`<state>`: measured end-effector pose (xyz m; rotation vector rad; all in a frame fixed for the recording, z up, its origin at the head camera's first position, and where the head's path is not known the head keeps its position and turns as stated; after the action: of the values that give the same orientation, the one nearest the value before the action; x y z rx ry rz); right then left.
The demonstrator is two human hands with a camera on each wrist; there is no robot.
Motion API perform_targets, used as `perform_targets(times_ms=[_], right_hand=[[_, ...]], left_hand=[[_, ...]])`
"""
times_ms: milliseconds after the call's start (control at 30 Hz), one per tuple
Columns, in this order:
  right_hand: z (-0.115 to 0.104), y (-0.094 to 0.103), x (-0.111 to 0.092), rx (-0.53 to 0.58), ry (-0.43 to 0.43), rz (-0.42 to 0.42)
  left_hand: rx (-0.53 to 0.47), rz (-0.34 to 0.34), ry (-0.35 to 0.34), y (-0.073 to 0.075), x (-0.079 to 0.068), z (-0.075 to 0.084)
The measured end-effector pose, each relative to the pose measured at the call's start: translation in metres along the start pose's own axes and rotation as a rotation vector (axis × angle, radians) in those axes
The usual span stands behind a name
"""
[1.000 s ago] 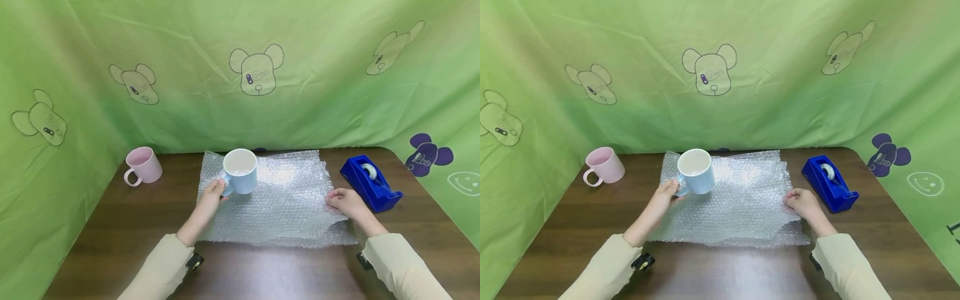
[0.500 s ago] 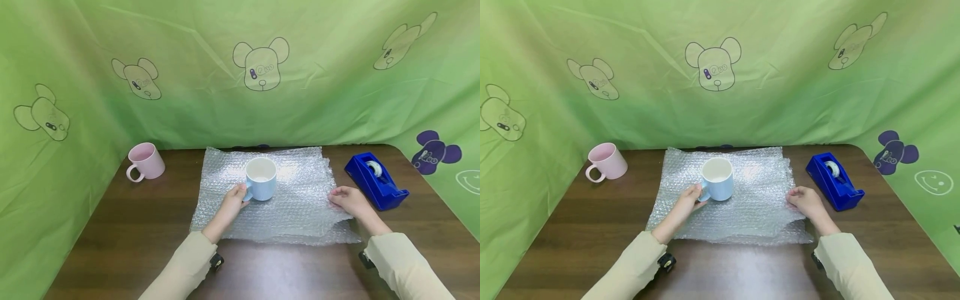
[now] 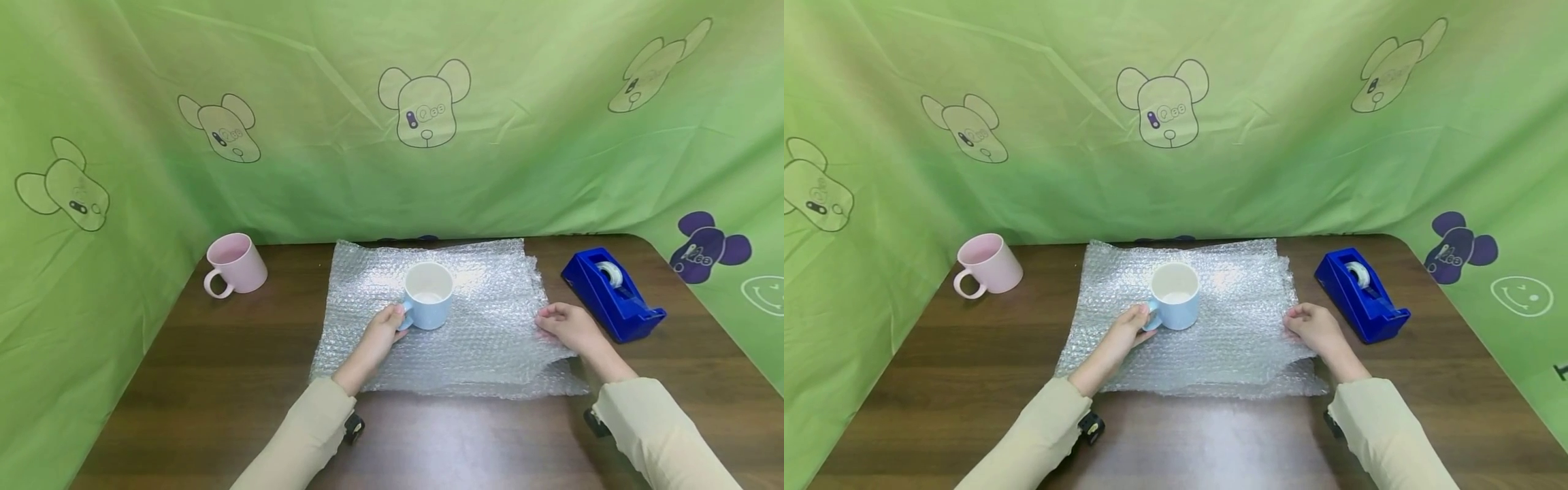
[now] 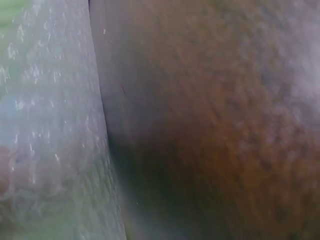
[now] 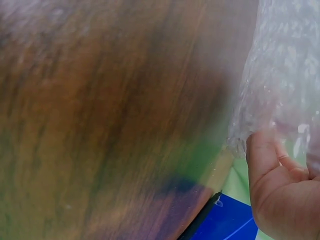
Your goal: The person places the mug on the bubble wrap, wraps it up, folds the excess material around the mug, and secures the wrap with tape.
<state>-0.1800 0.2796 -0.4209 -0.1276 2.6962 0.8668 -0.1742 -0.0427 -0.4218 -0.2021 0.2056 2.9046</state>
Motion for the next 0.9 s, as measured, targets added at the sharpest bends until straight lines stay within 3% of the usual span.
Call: perform_targets(times_ms=[533, 900], right_hand=[[0.0005, -0.0010, 0.0001, -0.033, -0.001, 0.006], [0.0005, -0.0023, 0.0010, 0.016, -0.002, -0.020]], left_hand=[[0.003, -0.011, 0.000, -0.0007, 0.0011, 0.0001], [-0.010, -0.034, -0.010, -0.0032, 0.0039, -0.0004]])
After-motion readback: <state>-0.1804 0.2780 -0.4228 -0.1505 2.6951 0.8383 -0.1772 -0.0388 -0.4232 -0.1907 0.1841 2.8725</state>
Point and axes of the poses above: each hand's wrist, its own x-axis towards the middle knuckle, its own y-axis out of the back of the hand, z = x × y, the point moved 2 cm from there along x, towards the middle knuckle, and after that the axes turned 4 degrees about -y, right-handed, at the moved point
